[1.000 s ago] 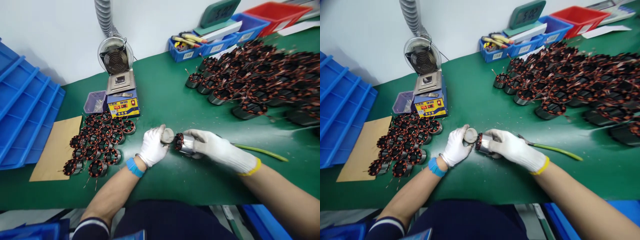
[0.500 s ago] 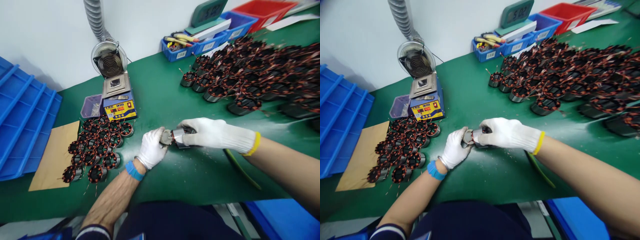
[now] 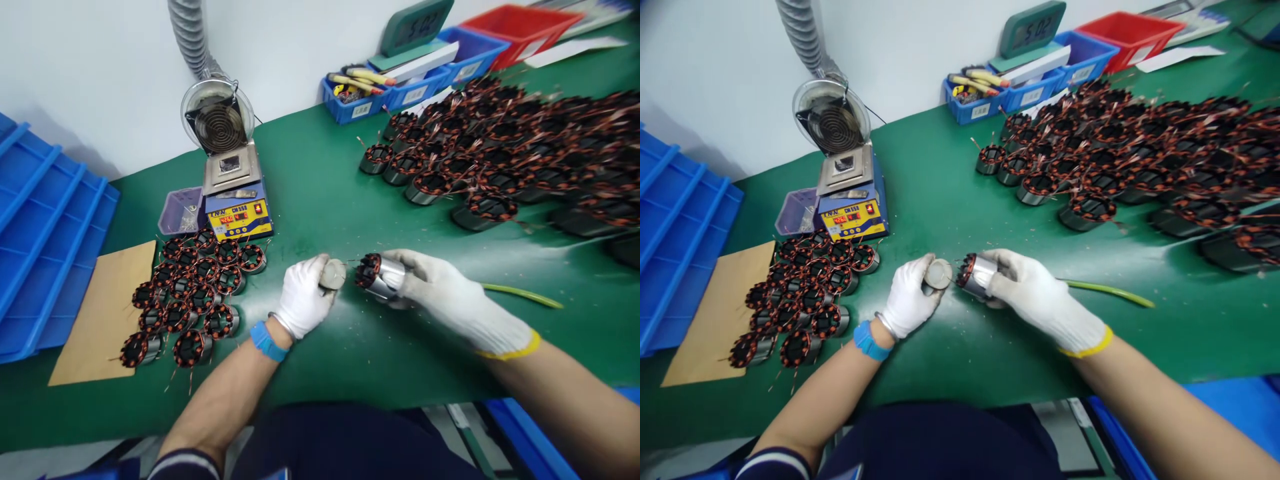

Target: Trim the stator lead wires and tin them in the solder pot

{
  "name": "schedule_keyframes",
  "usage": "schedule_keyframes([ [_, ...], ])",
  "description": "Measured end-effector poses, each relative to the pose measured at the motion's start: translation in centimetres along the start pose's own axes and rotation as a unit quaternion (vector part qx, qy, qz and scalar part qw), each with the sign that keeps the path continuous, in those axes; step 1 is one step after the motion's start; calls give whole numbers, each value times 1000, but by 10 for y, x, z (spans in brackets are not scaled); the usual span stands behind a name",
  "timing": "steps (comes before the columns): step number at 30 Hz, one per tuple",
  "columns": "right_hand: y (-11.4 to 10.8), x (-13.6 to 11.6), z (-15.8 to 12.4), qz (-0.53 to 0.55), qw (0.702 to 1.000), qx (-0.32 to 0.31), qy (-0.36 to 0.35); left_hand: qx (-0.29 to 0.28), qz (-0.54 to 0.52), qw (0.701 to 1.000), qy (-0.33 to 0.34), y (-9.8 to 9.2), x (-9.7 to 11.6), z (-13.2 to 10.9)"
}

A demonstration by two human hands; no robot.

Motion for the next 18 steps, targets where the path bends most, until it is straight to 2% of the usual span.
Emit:
schedule_keyframes([
  [3,14,29,-3,91,994,4,64,0,12,1000,1,0,1,-1],
  [7,28,44,-2,154,984,-9,84,1,22,1000,5,-2,4,-1],
  [14,30,28,-5,125,986,-11,109,26,39,998,50,-8,13,-1],
  [16,26,23,-5,116,990,-4,85,26,46,998,44,-7,11,-2],
  [18,21,19,-6,94,995,7,28,19,54,998,33,-6,9,-3],
])
Point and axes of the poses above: each hand's wrist, its own z-axis towards the middle knuckle, its own y-axis out of the palm, x = y × z, the point moved 8 cm from there along z, towards the middle knuckle, and after that the axes turned 4 degrees about y, right-handed, at the moved point
